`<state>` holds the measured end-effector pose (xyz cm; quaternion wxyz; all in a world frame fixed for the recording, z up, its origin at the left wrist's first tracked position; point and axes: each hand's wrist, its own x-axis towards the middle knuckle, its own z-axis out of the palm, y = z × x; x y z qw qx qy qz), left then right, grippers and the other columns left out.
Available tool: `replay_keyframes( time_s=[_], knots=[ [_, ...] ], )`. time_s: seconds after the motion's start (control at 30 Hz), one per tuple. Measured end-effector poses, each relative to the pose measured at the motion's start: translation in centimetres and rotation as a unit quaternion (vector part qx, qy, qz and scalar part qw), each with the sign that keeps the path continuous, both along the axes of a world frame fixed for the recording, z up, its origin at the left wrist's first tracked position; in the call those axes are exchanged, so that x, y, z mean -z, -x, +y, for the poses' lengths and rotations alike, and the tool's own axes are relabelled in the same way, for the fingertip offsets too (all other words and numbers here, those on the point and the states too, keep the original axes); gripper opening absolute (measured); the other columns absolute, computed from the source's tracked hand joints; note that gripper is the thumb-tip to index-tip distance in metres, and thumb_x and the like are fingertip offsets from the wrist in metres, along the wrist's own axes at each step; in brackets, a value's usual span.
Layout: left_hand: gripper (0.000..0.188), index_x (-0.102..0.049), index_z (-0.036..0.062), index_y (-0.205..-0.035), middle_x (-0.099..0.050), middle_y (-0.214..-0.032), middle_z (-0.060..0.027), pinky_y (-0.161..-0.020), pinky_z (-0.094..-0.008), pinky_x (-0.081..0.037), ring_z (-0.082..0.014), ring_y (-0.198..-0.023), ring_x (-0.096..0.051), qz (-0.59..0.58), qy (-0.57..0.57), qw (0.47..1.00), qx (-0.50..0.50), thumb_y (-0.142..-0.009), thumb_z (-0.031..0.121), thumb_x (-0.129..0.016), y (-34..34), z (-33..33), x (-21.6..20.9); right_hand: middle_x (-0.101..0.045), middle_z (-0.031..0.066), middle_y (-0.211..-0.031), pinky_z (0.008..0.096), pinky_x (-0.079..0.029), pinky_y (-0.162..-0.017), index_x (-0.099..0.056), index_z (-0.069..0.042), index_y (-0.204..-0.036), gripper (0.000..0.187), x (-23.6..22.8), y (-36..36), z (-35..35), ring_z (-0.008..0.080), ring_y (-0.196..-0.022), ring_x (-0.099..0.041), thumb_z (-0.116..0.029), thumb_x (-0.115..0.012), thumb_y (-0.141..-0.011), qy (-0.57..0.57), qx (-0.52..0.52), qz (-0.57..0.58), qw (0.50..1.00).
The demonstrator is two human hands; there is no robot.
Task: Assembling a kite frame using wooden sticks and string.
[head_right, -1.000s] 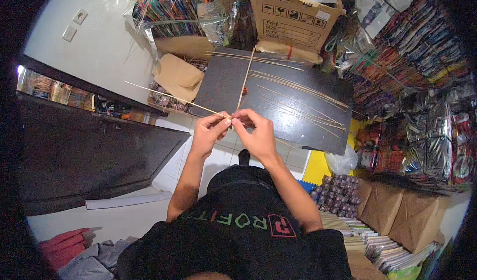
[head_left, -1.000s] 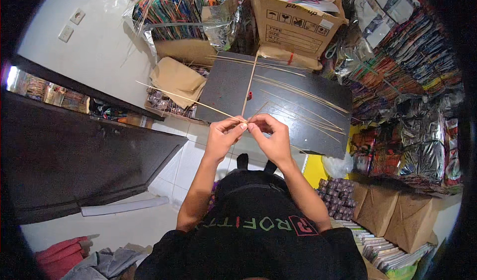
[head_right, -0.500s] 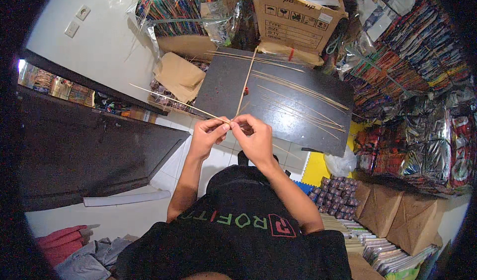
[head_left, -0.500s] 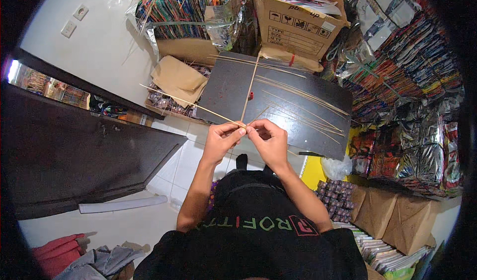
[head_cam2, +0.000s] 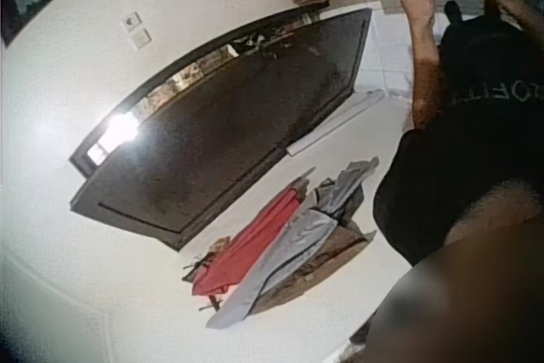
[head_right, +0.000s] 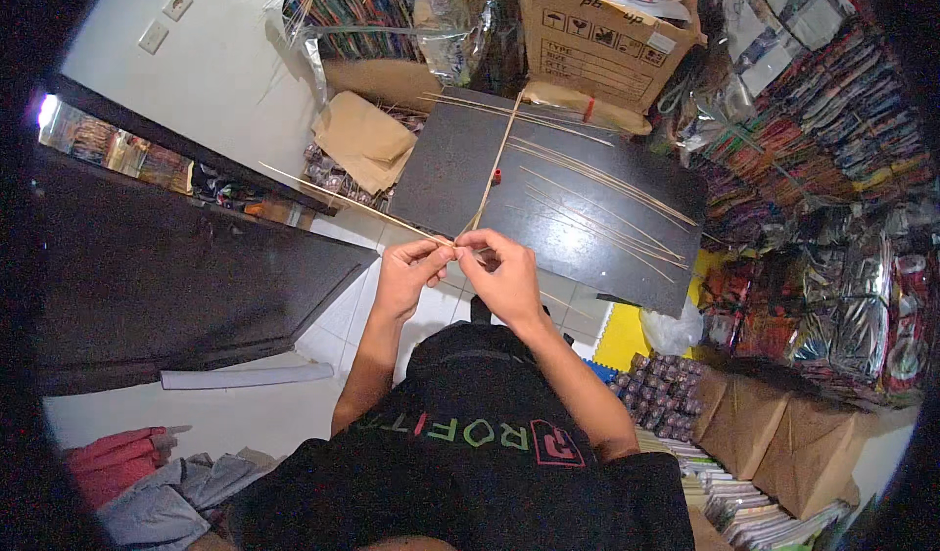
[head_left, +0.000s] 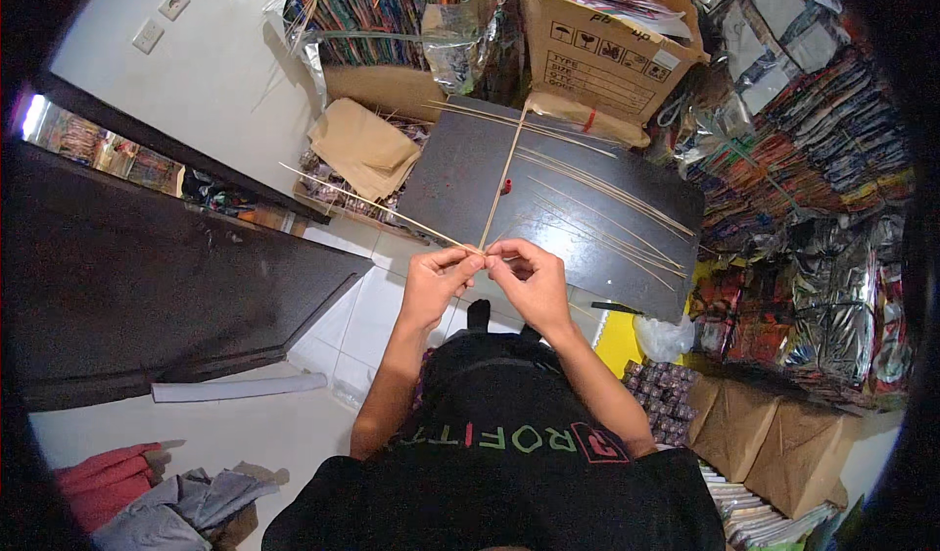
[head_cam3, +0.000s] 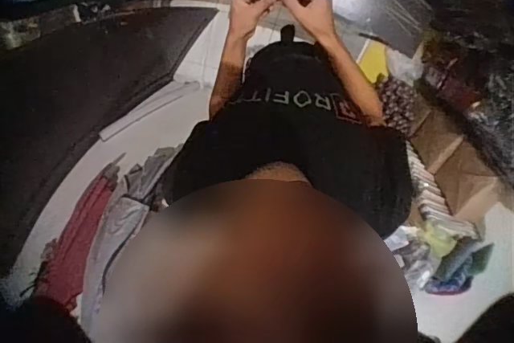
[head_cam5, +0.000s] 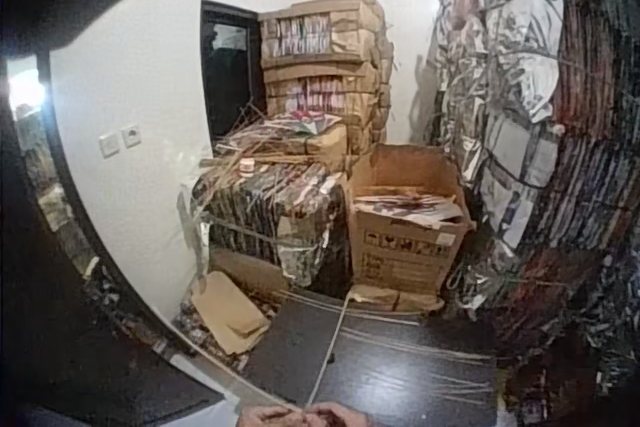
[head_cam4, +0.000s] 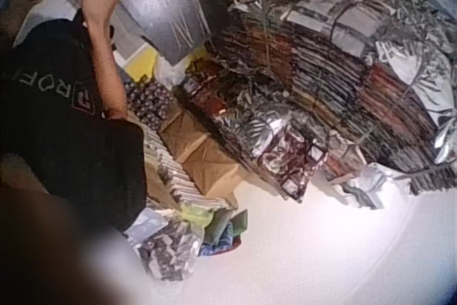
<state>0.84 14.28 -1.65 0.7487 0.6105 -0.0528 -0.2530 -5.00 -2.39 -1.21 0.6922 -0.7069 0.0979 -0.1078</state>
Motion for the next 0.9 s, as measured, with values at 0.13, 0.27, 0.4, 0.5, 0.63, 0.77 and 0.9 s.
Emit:
replay_keyframes(
  time_s=[0.13, 0.27, 0.4, 0.5, 0.63, 0.77, 0.9],
  knots=[
    [0.017, -0.077, -0.0022, -0.1, -0.072, -0.086, -0.0037, -0.056, -0.0192, -0.043, -0.0054, -0.068, -0.058, 0.002, 0.006, 1.0, -0.011, -0.094, 0.014, -0.075, 0.0, 0.4, -0.1, -0.074, 0.0066, -0.083, 0.0262, -0.052, -0.064, -0.075, 0.001, -0.099, 0.017, 0.1, -0.1, -0.4, 0.009, -0.071, -0.066, -0.014, -0.074, -0.09, 0.025, -0.029, 0.039, 0.999],
    [0.017, -0.077, -0.0025, -0.1, -0.073, -0.086, -0.0042, -0.056, -0.0199, -0.044, -0.0062, -0.067, -0.059, -0.009, 0.01, 1.0, -0.008, -0.094, 0.013, -0.075, 0.0, 0.6, 0.1, -0.072, 0.0051, -0.077, 0.0254, -0.05, -0.062, -0.075, 0.001, -0.097, 0.017, 0.0, -0.3, -0.3, 0.0069, -0.068, -0.062, -0.014, -0.075, -0.09, 0.027, -0.037, 0.039, 0.998],
    [0.015, -0.076, -0.0028, -0.101, -0.073, -0.086, -0.0047, -0.059, -0.0213, -0.048, -0.0077, -0.068, -0.062, -0.004, 0.009, 1.0, -0.024, -0.093, 0.011, -0.076, 0.0, 0.6, 0.1, -0.072, 0.0053, -0.076, 0.0253, -0.05, -0.062, -0.075, 0.001, -0.097, 0.017, -0.2, -0.4, -0.1, 0.0067, -0.068, -0.062, -0.014, -0.075, -0.09, 0.027, -0.034, 0.046, 0.998],
    [0.015, -0.076, -0.0031, -0.101, -0.073, -0.086, -0.0051, -0.061, -0.0223, -0.051, -0.0084, -0.07, -0.064, -0.01, 0.012, 0.999, -0.032, -0.093, 0.01, -0.076, 0.0, 0.5, 0.1, -0.072, 0.005, -0.076, 0.0252, -0.05, -0.062, -0.075, 0.001, -0.096, 0.016, -0.6, -0.5, -0.1, 0.0067, -0.068, -0.062, -0.014, -0.074, -0.09, 0.033, -0.031, 0.042, 0.998],
    [0.015, -0.076, -0.004, -0.1, -0.073, -0.085, -0.0057, -0.062, -0.0231, -0.053, -0.0087, -0.071, -0.065, -0.029, 0.008, 0.999, -0.037, -0.094, 0.01, -0.075, 0.2, 0.5, 0.2, -0.072, 0.0056, -0.076, 0.0255, -0.05, -0.062, -0.075, 0.001, -0.096, 0.015, -1.0, -0.6, 0.0, 0.0072, -0.067, -0.062, -0.013, -0.074, -0.09, 0.042, -0.03, 0.042, 0.998],
    [0.015, -0.075, -0.0043, -0.099, -0.073, -0.084, -0.0059, -0.063, -0.0233, -0.053, -0.0086, -0.07, -0.065, -0.039, 0.0, 0.998, -0.047, -0.094, 0.01, -0.074, 0.3, 0.3, 0.1, -0.073, 0.0075, -0.077, 0.0267, -0.051, -0.063, -0.075, 0.001, -0.095, 0.016, -1.3, -0.6, 0.0, 0.0091, -0.066, -0.063, -0.013, -0.074, -0.089, 0.057, -0.029, 0.041, 0.997],
    [0.017, -0.074, -0.0046, -0.105, -0.074, -0.089, -0.0059, -0.065, -0.0234, -0.054, -0.0087, -0.072, -0.065, -0.054, 0.001, 0.997, -0.054, -0.095, 0.009, -0.073, 0.5, 0.4, 0.8, -0.073, 0.009, -0.079, 0.0277, -0.051, -0.063, -0.075, 0.002, -0.095, 0.017, -1.2, -0.5, 0.0, 0.0109, -0.066, -0.064, -0.014, -0.074, -0.089, 0.07, -0.032, 0.039, 0.996]
  ],
)
